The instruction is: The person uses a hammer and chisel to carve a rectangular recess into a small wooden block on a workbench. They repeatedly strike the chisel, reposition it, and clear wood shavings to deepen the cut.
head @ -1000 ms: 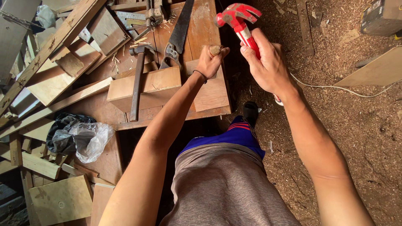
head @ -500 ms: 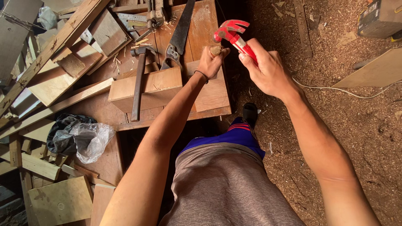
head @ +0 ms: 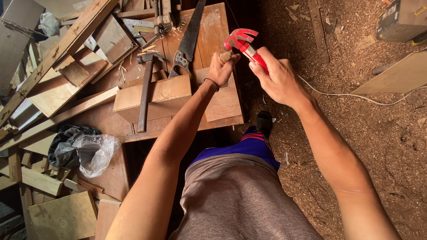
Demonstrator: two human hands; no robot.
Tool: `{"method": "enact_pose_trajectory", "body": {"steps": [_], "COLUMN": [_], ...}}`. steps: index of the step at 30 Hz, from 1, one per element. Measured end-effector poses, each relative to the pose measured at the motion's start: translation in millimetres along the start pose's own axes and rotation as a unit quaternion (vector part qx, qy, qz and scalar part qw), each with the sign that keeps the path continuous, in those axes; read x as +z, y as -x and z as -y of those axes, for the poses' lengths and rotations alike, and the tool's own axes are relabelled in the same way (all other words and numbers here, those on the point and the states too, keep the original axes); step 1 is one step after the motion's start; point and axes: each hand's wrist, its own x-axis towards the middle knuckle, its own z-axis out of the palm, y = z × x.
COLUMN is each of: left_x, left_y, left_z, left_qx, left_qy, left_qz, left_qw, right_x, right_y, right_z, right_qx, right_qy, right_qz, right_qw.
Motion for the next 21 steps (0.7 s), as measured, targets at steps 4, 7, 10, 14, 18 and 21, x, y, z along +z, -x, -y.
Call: {"method": "enact_pose_trajectory", "body": {"steps": [4, 7, 10, 14, 18, 21], "left_x": [2, 1, -1, -1, -1, -1], "left_y": [0, 0, 0, 2, 2, 2], "left_z": [1, 0, -1, -2, -3, -5], "left_qx": [0.012, -0.002, -0.013, 0.019, 0.003, -0.002], "left_qy": [0.013, 0.003, 0.028, 0.033, 0.013, 0.008], "left_qz": [-0.009, -0.01, -0.008, -0.007, -0.005, -0.008], "left_qw": [1.0, 1.0, 0.999, 0.999, 1.0, 1.0], "right_x": [2, 3, 3, 7, 6, 3], "right_y": [-1, -4, -5, -5, -9, -9], "right_z": [-2, -4, -8, -14, -14, -6], "right_qx": [-0.002, 0.027, 0.013, 0.043, 0.021, -0.007], "right_qy": [0.0, -0.001, 0.008, 0.04, 0.03, 0.034], "right_qz": [0.004, 0.02, 0.019, 0.04, 0.031, 0.02], "right_qw": [1.0, 0.999, 1.0, 0.997, 0.999, 0.999]}}
